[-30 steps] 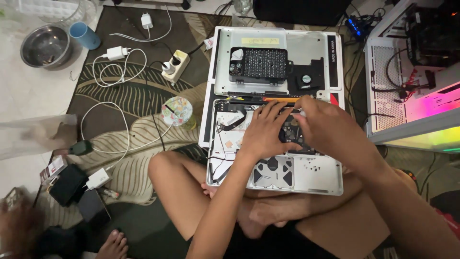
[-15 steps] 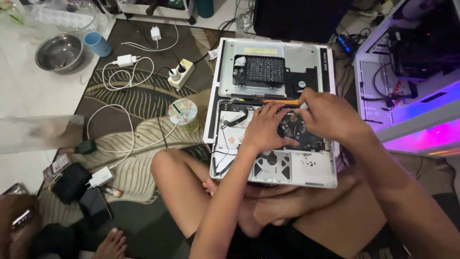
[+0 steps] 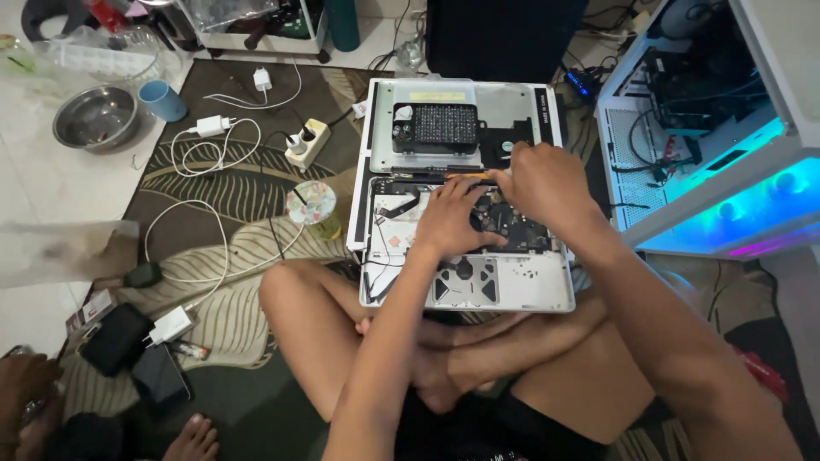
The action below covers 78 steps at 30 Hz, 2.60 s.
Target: The person sits cross-legged on the floor with an opened laptop on their lap and works on its internal components. They use an orange spudger to pry and lift at the logic board area, use a screwdriver on the board, and handle small internal parts with their fingers.
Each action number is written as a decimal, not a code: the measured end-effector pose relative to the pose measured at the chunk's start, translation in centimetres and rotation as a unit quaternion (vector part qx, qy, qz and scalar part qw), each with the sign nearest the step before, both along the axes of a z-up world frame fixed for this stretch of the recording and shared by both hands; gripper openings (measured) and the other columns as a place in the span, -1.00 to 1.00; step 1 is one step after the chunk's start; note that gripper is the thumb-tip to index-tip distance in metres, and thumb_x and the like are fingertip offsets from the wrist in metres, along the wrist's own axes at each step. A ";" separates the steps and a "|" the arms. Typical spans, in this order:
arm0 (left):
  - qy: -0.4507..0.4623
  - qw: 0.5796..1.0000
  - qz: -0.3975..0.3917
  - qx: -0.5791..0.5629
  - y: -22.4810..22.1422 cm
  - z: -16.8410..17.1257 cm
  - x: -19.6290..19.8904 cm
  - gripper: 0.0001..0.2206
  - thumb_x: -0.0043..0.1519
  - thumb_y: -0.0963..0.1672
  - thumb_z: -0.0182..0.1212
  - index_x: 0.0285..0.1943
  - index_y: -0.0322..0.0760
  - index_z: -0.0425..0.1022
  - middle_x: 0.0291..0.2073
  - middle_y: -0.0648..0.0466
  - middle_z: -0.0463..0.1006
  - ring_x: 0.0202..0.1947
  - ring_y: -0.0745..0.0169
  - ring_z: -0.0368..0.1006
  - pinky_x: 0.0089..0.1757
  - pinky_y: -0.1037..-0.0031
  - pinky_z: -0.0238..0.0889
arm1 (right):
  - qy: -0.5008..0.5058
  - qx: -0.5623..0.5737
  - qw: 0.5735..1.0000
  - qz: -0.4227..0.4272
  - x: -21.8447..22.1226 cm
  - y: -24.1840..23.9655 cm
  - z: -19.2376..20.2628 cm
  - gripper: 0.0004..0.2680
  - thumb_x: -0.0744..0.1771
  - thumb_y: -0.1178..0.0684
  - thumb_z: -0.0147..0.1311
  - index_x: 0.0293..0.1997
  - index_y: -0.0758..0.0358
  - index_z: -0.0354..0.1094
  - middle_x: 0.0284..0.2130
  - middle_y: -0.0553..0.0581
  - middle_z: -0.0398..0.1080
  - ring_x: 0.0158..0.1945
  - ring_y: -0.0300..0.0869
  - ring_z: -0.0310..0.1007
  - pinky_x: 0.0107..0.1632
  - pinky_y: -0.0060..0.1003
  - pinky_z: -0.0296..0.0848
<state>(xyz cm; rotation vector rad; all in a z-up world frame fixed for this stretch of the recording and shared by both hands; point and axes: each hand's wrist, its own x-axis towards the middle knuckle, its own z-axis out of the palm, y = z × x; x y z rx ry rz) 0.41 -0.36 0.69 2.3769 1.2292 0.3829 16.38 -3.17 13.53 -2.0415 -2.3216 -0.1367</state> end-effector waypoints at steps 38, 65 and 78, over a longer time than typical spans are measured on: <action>-0.241 0.968 0.056 0.043 -0.8 2.2 0.5 -0.57 0.12 -0.16 0.33 0.20 -0.30 0.45 0.27 -0.02 0.41 0.41 -0.11 0.21 0.34 0.17 0.09 | 0.713 0.235 0.653 -0.101 15.6 0.8 -10.6 -0.89 0.50 0.05 0.11 -0.07 0.17 0.27 -0.42 -0.16 0.21 -0.47 -0.47 0.12 -0.33 -0.56 0.32; -0.095 0.995 0.032 0.000 0.6 1.8 1.4 -0.36 -0.04 0.09 0.50 0.23 -0.12 0.51 0.38 0.04 0.28 0.48 -0.05 0.03 0.34 0.06 -0.10 | 0.564 0.127 0.811 0.092 9.4 -3.3 -11.9 -0.87 0.28 0.34 0.01 -0.13 0.49 0.22 -0.33 0.31 0.41 -0.32 -0.03 0.42 -0.13 -0.26 0.43; -0.109 0.994 0.021 0.022 0.2 1.0 1.0 -0.35 -0.03 0.09 0.49 0.24 -0.13 0.50 0.38 0.06 0.28 0.47 -0.07 0.06 0.32 0.10 -0.07 | 0.460 0.078 0.877 0.112 8.0 -4.4 -7.4 -0.86 0.15 0.25 0.26 -0.35 0.33 0.40 -0.36 0.16 0.49 -0.27 -0.08 0.53 -0.18 -0.33 0.47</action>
